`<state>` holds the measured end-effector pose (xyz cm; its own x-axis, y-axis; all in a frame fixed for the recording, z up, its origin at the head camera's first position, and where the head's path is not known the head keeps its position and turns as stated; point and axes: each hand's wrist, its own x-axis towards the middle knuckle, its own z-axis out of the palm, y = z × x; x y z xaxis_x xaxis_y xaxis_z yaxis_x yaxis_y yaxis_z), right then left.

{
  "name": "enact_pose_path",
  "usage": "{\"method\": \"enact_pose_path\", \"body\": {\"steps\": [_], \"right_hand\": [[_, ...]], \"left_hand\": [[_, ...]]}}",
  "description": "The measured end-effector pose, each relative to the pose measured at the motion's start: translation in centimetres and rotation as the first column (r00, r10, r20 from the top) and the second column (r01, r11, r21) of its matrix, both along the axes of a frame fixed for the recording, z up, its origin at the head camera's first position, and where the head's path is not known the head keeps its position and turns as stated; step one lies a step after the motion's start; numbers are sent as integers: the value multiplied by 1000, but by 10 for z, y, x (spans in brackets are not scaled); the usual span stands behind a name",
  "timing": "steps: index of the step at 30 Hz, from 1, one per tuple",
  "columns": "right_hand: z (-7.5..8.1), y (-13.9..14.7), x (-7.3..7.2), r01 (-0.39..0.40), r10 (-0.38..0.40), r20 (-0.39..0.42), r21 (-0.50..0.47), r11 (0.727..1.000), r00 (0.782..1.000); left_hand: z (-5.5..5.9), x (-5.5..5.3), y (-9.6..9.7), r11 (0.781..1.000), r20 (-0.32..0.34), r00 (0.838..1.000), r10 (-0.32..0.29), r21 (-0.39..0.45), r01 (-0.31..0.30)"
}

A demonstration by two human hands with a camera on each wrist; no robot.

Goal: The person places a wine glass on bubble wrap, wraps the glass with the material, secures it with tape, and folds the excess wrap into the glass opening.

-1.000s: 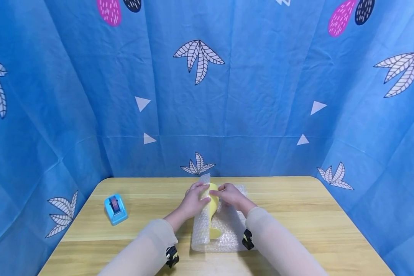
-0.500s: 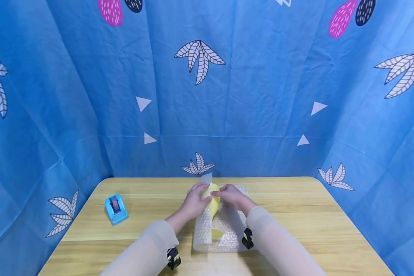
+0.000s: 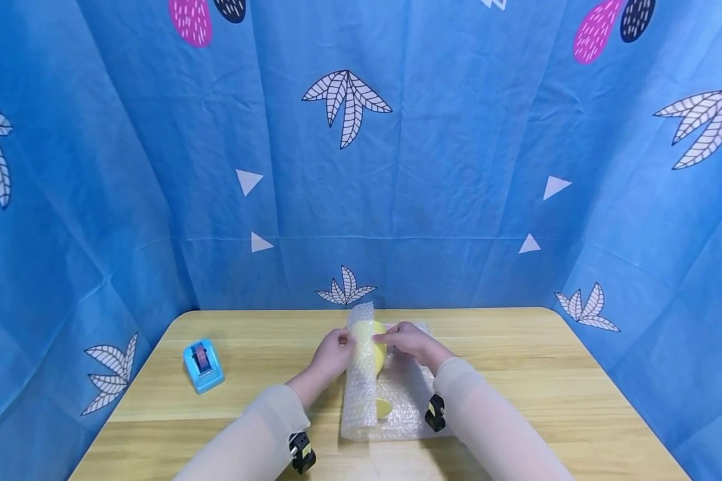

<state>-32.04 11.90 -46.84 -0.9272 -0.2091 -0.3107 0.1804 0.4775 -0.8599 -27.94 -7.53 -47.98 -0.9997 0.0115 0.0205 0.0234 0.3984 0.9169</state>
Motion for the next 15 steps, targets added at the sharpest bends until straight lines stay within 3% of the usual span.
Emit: {"method": "enact_pose_path", "body": {"steps": [11, 15], "right_hand": [[-1, 0, 4, -23, 30, 61, -103, 994, 998], [-2, 1, 4, -22, 32, 71, -139, 990, 997]], "left_hand": [[3, 2, -1, 1000, 14, 1000, 19, 18, -19], [1, 0, -2, 999, -12, 999, 31, 8, -31]]}}
